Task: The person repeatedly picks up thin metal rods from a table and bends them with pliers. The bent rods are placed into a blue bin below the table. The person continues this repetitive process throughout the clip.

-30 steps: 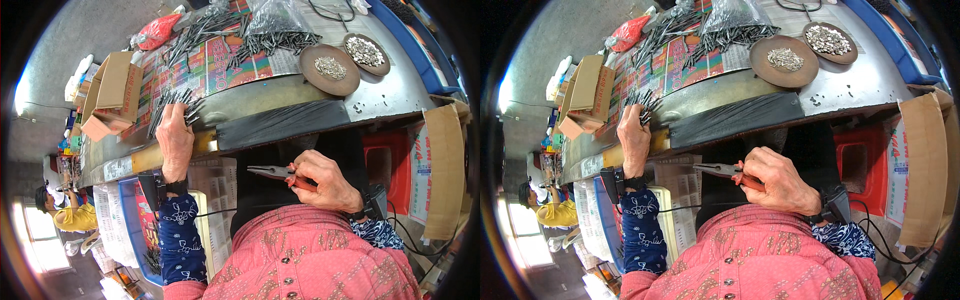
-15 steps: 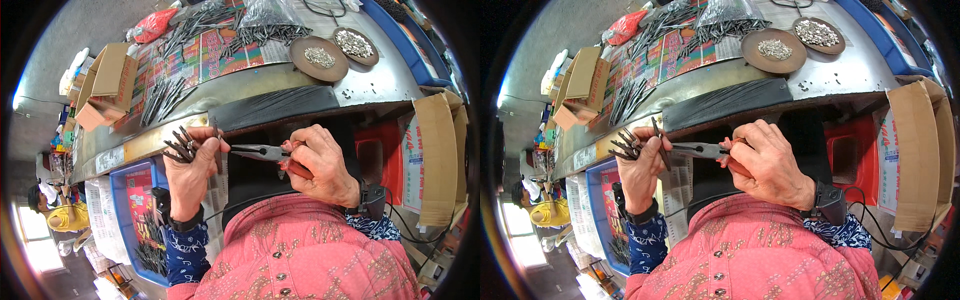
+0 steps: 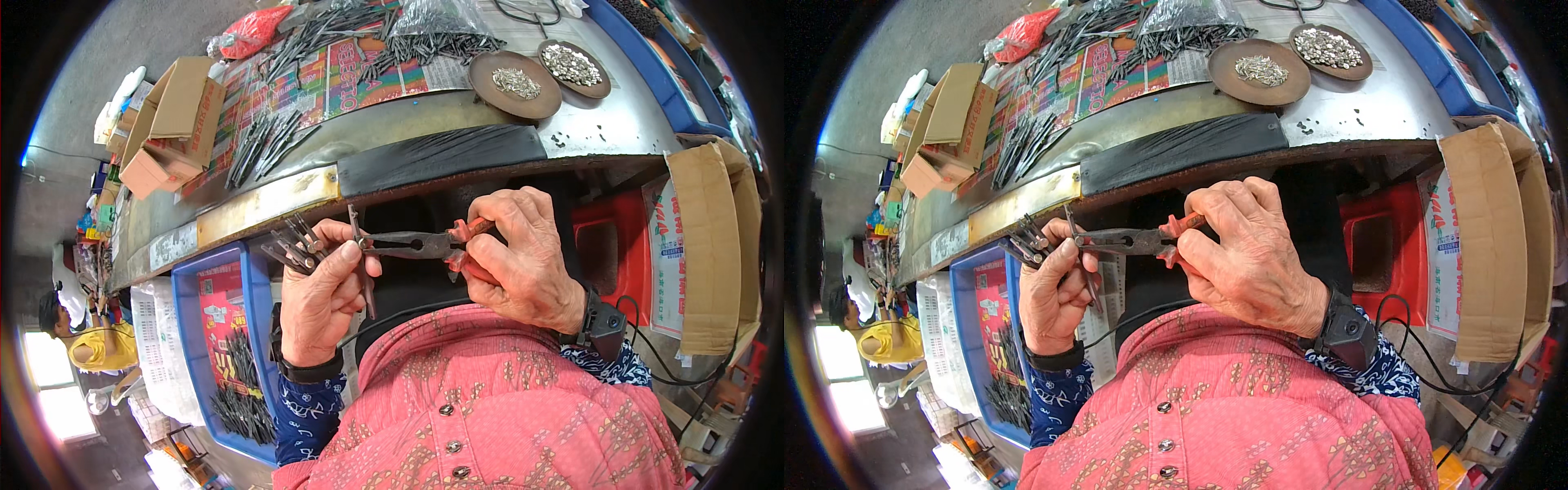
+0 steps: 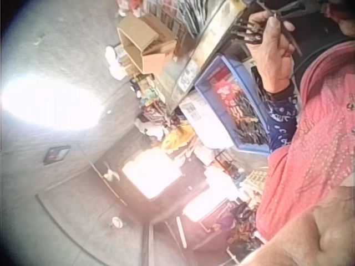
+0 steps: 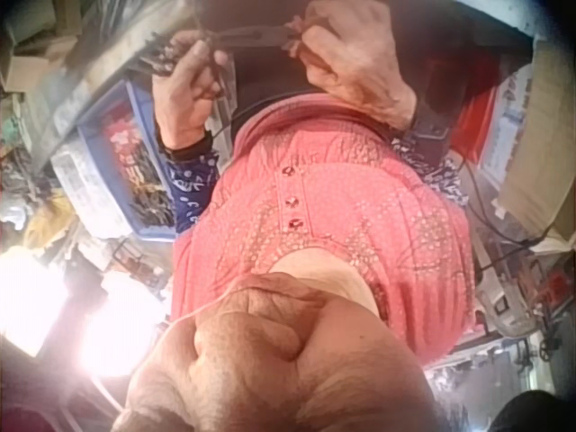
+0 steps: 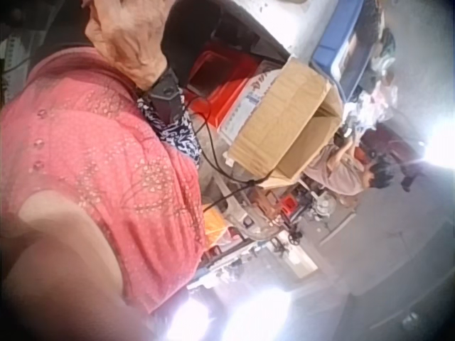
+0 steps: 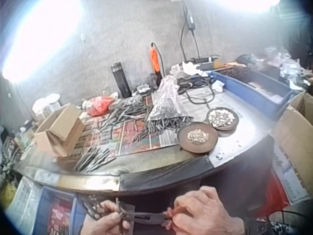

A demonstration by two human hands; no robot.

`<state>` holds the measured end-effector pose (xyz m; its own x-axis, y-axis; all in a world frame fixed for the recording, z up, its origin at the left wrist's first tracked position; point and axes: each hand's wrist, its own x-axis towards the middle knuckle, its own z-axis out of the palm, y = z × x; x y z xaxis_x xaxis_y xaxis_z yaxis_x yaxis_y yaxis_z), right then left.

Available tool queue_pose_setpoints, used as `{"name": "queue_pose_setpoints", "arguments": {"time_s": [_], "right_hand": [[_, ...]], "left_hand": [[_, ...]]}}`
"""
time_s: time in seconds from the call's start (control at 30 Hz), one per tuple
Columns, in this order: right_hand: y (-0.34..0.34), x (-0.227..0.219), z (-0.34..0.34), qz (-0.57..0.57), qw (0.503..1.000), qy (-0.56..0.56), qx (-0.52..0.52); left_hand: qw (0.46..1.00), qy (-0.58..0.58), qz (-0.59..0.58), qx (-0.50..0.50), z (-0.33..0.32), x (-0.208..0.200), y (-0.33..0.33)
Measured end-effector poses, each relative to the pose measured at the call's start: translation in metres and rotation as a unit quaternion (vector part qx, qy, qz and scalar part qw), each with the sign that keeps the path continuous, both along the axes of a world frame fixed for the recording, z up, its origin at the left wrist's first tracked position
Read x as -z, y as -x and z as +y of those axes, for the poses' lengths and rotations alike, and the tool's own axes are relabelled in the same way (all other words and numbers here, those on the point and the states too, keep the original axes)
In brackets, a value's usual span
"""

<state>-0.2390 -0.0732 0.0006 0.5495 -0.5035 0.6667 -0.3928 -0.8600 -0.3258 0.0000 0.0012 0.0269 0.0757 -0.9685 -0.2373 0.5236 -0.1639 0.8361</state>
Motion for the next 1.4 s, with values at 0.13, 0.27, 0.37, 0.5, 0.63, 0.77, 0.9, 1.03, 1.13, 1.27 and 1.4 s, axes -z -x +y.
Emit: {"name": "queue_pose_setpoints", "arguments": {"time_s": [0.13,0.27,0.37,0.5,0.63,0.77,0.9,1.03,1.13,1.27,1.4], "right_hand": [[0.001,0.0,0.0,0.007,1.0,0.01,0.002],[0.003,0.004,-0.001,0.019,1.0,0.016,0.003],[0.007,0.009,-0.002,0.04,0.998,-0.023,-0.032],[0.005,0.019,-0.008,-0.014,0.986,-0.133,-0.101],[0.012,0.019,-0.013,-0.034,0.865,-0.441,-0.238],[0.006,0.02,-0.007,-0.068,0.897,-0.384,-0.208],[-0.001,0.022,-0.006,-0.045,0.982,-0.156,-0.094],[0.003,0.018,-0.004,-0.005,0.996,-0.084,-0.039],[0.001,0.015,-0.002,0.001,0.999,-0.044,-0.023],[0.0,0.014,-0.001,-0.001,1.0,-0.016,-0.018],[0.005,0.016,0.0,0.049,0.997,-0.042,-0.038]], "left_hand": [[1.0,-0.018,-0.012,-0.001,0.002,0.001,0.001],[1.0,-0.02,-0.017,0.006,0.001,0.004,0.001],[1.0,-0.002,-0.02,0.021,0.0,0.009,0.002],[0.983,0.083,-0.163,-0.004,-0.001,0.02,0.01],[0.818,0.25,-0.514,-0.065,0.002,0.025,0.01],[0.859,0.217,-0.454,-0.094,0.0,0.028,0.006],[0.972,0.124,-0.187,-0.073,-0.001,0.027,0.007],[0.994,0.059,-0.082,-0.05,0.001,0.022,0.006],[0.998,0.027,-0.051,-0.031,0.003,0.018,0.005],[0.999,-0.003,-0.033,-0.012,0.003,0.016,0.002],[1.0,0.011,0.009,0.014,0.004,0.017,0.001]]}}
